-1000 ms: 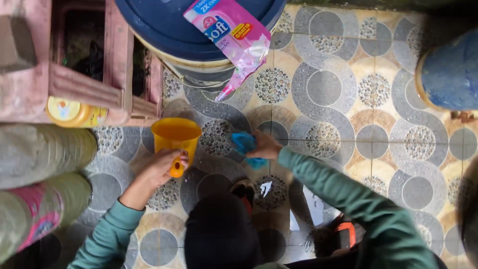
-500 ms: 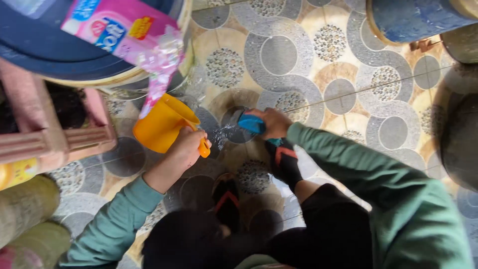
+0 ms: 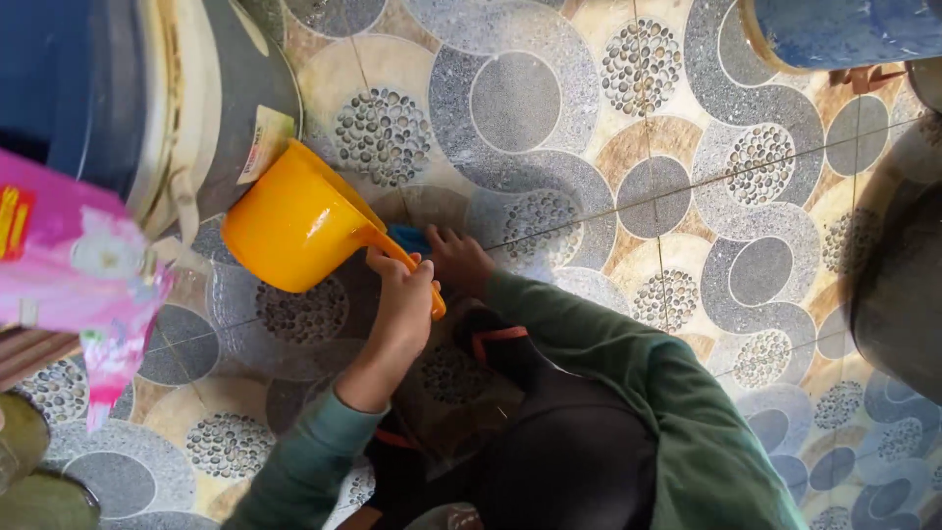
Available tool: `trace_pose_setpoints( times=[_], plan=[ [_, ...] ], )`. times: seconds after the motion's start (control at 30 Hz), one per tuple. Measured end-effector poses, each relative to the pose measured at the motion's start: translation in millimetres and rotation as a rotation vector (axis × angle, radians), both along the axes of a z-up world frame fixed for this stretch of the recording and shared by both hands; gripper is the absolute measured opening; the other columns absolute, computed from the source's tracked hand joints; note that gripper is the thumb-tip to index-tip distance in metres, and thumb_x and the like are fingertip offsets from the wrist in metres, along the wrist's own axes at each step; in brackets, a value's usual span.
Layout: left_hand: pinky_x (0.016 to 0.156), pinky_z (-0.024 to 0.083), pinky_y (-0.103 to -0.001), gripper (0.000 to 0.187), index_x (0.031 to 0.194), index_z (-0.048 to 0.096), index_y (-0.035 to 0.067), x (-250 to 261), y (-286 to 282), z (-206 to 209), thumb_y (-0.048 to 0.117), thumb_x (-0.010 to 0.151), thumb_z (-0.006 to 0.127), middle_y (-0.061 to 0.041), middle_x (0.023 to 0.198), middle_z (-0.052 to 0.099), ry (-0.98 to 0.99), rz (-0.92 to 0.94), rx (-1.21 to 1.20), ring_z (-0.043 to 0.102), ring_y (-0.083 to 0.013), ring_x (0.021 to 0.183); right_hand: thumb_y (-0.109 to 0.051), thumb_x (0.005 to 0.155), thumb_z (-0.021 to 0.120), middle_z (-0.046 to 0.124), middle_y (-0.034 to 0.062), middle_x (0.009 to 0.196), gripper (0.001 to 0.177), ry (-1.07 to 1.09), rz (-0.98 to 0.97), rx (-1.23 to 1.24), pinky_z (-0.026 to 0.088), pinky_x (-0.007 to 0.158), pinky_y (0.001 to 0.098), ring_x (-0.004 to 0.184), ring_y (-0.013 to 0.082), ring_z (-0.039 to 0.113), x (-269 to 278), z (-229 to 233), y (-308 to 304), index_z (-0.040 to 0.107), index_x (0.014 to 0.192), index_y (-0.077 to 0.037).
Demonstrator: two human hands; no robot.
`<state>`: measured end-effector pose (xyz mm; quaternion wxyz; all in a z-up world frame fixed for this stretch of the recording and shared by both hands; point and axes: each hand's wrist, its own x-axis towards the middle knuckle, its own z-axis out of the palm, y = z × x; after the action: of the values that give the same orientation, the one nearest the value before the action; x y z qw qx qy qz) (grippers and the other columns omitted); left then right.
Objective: The person repeatedly scoops water from a metal basin using a yellow plastic scoop and pours it onto a tiled floor. They scrub the wet floor with a blue brush, moving around several large plastic containers and buckets. The person refills the scoop multiple times and continues scrubbing different sections of the floor.
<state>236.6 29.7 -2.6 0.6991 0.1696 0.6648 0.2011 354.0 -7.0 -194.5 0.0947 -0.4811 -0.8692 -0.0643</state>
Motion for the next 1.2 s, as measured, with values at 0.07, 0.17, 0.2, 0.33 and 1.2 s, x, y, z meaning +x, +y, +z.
trace_pose_setpoints(
  times=[0.07,0.17,0.2,0.33,1.2],
  plan=[
    [0.084,0.046,-0.035,0.083,0.158,-0.019,0.01,15,16,30,-0.001,0.104,0.043,-0.016,0.132,0.033,-0.018,0.069,0.078,0.038,-0.0141,0.091,-0.04,0.085,0.062,0.054,0.0102,0.102,0.012,0.004,-0.109,-0.056,0.042,0.047,0.0336,0.068,0.0232,0.06,-10,40,35,0.058,0.091,-0.03],
    [0.088,0.049,-0.035,0.08,0.158,-0.015,0.018,30,17,34,0.006,0.106,0.045,-0.014,0.135,0.033,-0.032,0.127,0.063,0.048,-0.0179,0.094,-0.032,0.09,0.06,0.054,0.0114,0.099,0.009,0.004,-0.203,0.032,0.043,0.048,0.0341,0.068,0.0245,0.06,-20,56,60,0.053,0.089,-0.029],
    [0.088,0.049,-0.035,0.08,0.158,-0.015,0.018,34,20,40,0.006,0.106,0.045,-0.014,0.135,0.033,-0.029,0.132,0.046,0.048,-0.0179,0.094,-0.032,0.09,0.06,0.054,0.0114,0.099,0.009,0.004,-0.199,0.014,0.043,0.048,0.0341,0.068,0.0245,0.06,-19,41,55,0.053,0.089,-0.029],
    [0.084,0.047,-0.034,0.075,0.157,-0.011,0.014,43,22,47,0.006,0.106,0.043,-0.012,0.127,0.035,-0.044,0.155,0.1,0.047,-0.0174,0.094,-0.02,0.092,0.055,0.056,0.0138,0.105,0.009,-0.091,-0.042,-0.01,0.049,0.057,0.0334,0.081,0.0275,0.062,-4,29,48,0.064,0.093,-0.019],
    [0.051,0.038,-0.032,0.006,0.11,0.04,0.012,-105,-39,25,0.014,0.107,0.043,-0.01,0.094,0.051,-0.194,-0.376,0.096,0.045,-0.0181,0.056,-0.042,0.082,0.083,0.065,0.0231,0.091,0.094,0.331,-0.645,-0.483,0.053,0.057,0.0583,0.075,0.0458,0.068,92,85,58,0.028,0.158,-0.035]
  ],
)
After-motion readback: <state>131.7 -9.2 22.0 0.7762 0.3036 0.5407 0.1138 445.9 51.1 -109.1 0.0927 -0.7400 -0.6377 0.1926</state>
